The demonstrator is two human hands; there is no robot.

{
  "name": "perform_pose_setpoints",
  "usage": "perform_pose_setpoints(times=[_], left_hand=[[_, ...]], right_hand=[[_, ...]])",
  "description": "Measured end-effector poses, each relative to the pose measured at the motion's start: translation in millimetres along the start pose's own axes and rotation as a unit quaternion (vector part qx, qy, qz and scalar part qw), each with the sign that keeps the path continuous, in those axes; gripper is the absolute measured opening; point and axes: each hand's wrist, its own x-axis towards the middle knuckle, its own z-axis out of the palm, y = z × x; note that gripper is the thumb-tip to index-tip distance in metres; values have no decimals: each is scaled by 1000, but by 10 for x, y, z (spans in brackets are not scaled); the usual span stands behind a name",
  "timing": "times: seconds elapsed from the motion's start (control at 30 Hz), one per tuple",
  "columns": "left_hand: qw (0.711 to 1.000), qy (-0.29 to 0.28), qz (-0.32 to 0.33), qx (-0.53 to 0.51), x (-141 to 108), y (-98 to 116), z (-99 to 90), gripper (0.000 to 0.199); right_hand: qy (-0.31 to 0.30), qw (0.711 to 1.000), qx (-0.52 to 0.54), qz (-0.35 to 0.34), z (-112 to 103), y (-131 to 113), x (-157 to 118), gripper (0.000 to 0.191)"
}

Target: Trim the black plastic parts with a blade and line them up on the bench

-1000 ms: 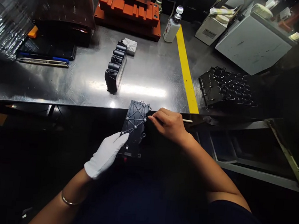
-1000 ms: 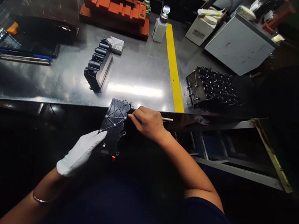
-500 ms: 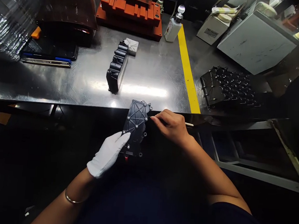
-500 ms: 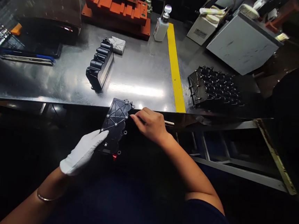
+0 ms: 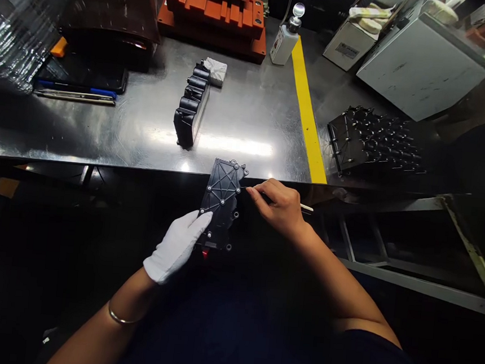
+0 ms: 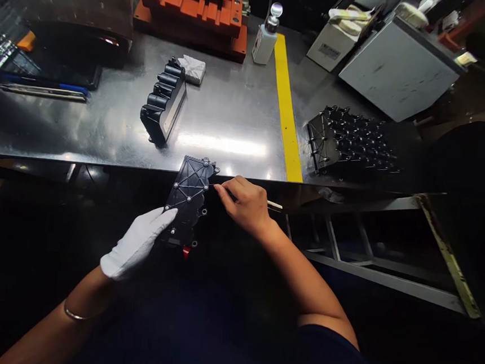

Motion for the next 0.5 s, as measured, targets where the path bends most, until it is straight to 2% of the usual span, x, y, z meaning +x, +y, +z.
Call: perform_pose_setpoints(times=[0.33, 0.5], left_hand=[[1000, 5, 3, 0, 8, -23, 31, 35], [1000, 2, 8, 1, 7, -26, 40, 35]], right_hand=[[-3, 998, 62, 21, -6, -32, -57, 26], [40, 996, 73, 25, 27, -46, -92, 22]])
